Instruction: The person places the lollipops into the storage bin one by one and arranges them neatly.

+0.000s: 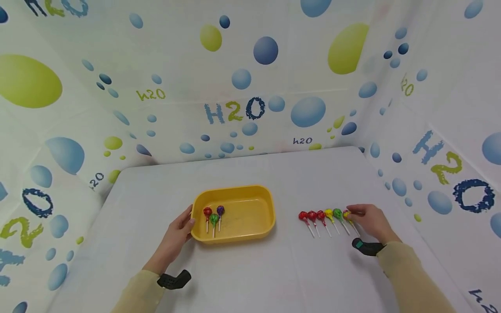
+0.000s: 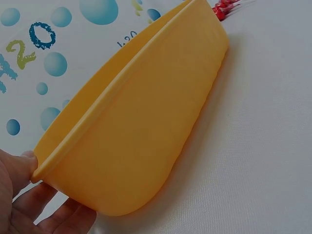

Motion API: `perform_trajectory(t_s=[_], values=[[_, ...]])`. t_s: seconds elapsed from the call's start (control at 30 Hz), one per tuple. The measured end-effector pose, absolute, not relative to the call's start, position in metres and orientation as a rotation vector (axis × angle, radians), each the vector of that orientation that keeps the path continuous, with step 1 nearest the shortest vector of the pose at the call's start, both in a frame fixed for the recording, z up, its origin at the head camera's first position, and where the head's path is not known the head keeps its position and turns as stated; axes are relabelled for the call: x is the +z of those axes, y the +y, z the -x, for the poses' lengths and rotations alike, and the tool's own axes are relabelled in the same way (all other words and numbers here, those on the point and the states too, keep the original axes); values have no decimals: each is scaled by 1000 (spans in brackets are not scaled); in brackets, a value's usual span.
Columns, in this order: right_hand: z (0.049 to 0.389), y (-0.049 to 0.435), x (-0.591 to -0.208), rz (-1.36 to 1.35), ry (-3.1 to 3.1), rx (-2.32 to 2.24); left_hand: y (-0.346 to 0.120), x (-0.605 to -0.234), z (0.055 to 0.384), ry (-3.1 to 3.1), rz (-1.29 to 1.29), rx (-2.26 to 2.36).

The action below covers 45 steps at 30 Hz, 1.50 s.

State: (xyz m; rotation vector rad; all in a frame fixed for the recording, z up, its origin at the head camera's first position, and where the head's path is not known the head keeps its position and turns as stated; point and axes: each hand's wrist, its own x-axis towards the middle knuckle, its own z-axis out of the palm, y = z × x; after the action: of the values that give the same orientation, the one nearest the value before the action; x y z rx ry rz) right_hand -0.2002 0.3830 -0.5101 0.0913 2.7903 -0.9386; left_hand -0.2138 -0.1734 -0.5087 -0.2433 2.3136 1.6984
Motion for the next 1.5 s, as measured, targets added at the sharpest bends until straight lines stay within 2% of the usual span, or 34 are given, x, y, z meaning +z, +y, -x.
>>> perform_trajectory(t_s=[1.0, 1.5], values=[[198, 381, -518, -115, 2859, -851, -171, -511, 214, 2315, 236, 1697], [200, 377, -497, -182, 2923, -991, -174, -510, 214, 2315, 244, 1700]])
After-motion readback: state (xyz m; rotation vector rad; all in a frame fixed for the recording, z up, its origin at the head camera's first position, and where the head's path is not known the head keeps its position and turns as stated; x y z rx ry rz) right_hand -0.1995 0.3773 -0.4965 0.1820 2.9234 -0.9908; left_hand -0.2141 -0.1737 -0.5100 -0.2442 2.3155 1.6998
